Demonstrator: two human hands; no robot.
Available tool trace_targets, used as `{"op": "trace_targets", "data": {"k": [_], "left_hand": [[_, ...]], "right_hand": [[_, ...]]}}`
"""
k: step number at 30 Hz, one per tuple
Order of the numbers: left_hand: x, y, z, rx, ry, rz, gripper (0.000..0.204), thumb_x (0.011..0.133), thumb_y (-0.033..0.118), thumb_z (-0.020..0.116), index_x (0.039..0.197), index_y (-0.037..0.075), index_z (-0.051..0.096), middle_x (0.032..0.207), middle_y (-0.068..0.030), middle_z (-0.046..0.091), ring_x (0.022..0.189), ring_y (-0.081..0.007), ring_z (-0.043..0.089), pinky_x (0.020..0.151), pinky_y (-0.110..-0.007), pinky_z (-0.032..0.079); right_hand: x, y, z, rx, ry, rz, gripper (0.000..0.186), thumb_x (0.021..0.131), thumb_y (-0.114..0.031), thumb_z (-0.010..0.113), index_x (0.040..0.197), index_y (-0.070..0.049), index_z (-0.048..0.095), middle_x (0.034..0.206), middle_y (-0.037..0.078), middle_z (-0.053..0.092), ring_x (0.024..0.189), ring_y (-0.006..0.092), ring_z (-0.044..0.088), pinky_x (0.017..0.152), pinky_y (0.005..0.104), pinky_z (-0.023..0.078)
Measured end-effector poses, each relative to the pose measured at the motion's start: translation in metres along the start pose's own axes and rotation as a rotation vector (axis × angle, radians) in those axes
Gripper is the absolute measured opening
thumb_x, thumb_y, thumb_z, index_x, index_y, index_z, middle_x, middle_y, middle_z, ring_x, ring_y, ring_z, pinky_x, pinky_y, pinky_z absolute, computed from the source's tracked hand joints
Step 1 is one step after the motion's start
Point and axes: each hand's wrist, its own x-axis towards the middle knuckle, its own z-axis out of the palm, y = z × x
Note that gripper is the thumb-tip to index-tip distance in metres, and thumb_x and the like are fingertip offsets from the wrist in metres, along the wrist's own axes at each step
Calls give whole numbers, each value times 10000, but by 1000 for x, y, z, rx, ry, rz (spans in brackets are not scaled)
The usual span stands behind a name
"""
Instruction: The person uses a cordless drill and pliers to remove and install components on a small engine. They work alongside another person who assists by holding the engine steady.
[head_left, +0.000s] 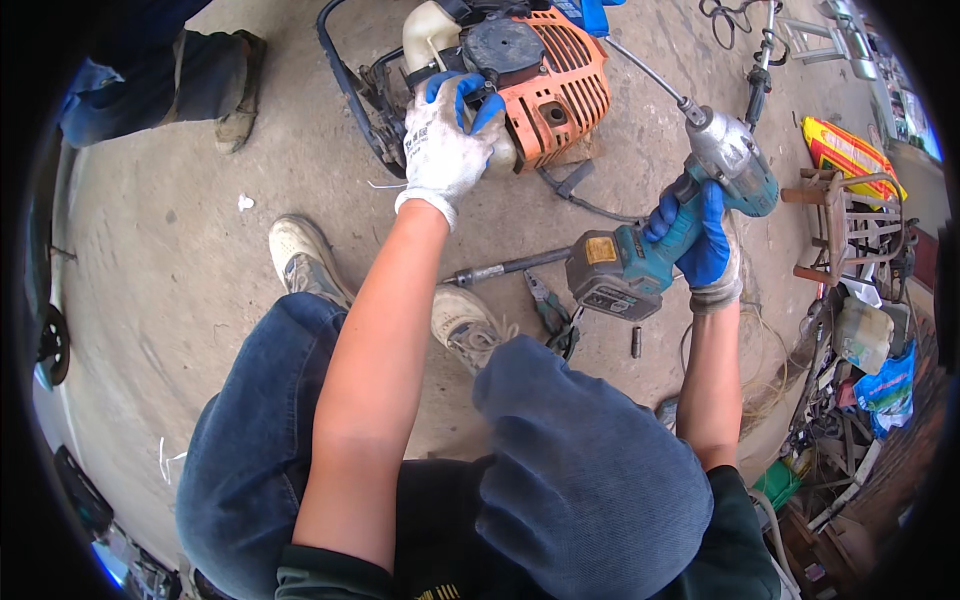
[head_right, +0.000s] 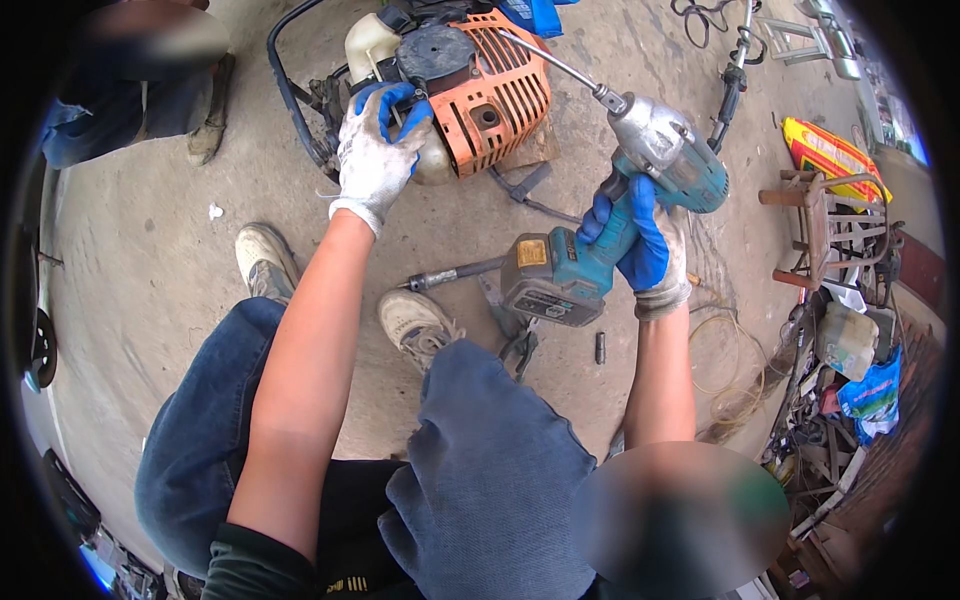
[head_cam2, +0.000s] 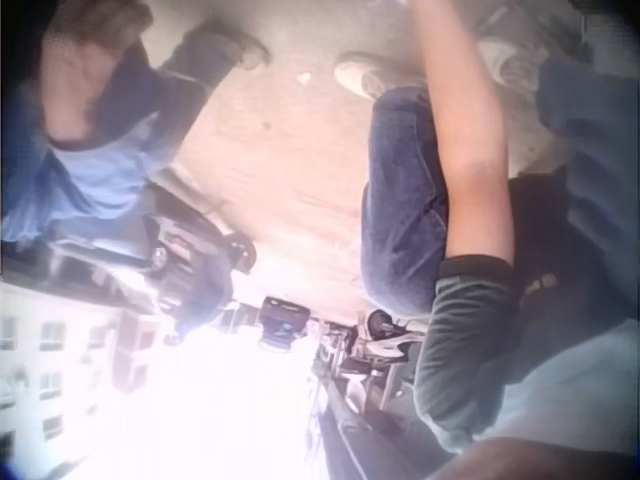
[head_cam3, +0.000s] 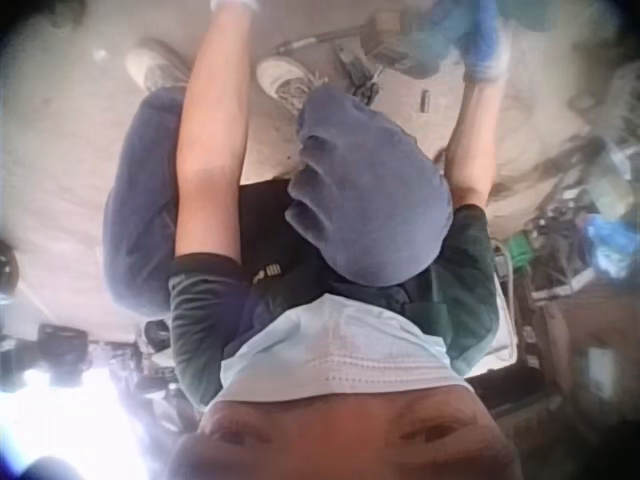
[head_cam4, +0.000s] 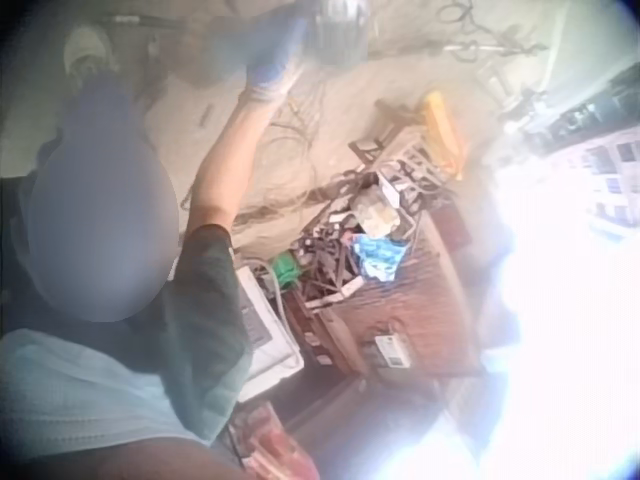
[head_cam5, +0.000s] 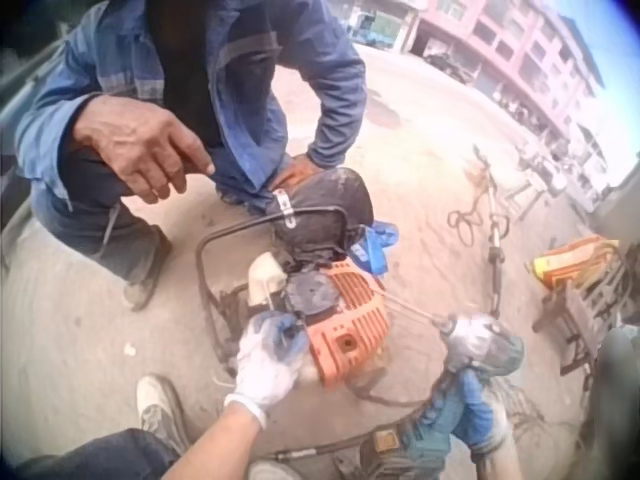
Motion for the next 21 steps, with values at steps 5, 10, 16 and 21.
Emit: {"op": "trace_targets", "data": {"k": [5,10,16,21], "left_hand": [[0,2,-2,-3,9,5,433,820,323,774,1179,114,655,1278,-147,562,1159,-423,530,1011,-502,444],[0,-1,1,55,40,16,466,811,368,781,1177,107,661,1238,-160,596,1170,-390,561,1029,-472,448],[0,0,0,88,34,-10,467,819,384,777,1187,121,659,1254,-158,584,1176,-398,554,1034,-481,444],[0,-4,2,77,44,19,463,824,386,775,1193,130,664,1272,-155,579,1188,-402,548,1038,-488,442]], "right_hand": [[38,-15,45,-434,158,-12,349,954,-256,697,1165,14,629,834,106,653,628,191,606,545,317,514],[39,-14,49,-660,191,-6,304,937,-180,705,1141,38,647,900,114,695,641,175,620,522,305,515],[43,-12,41,-600,158,43,289,956,-185,691,1161,17,669,836,93,681,578,161,615,498,285,512],[53,-16,31,-688,58,33,288,955,-206,695,1138,16,686,849,89,689,597,138,623,513,276,520]]}}
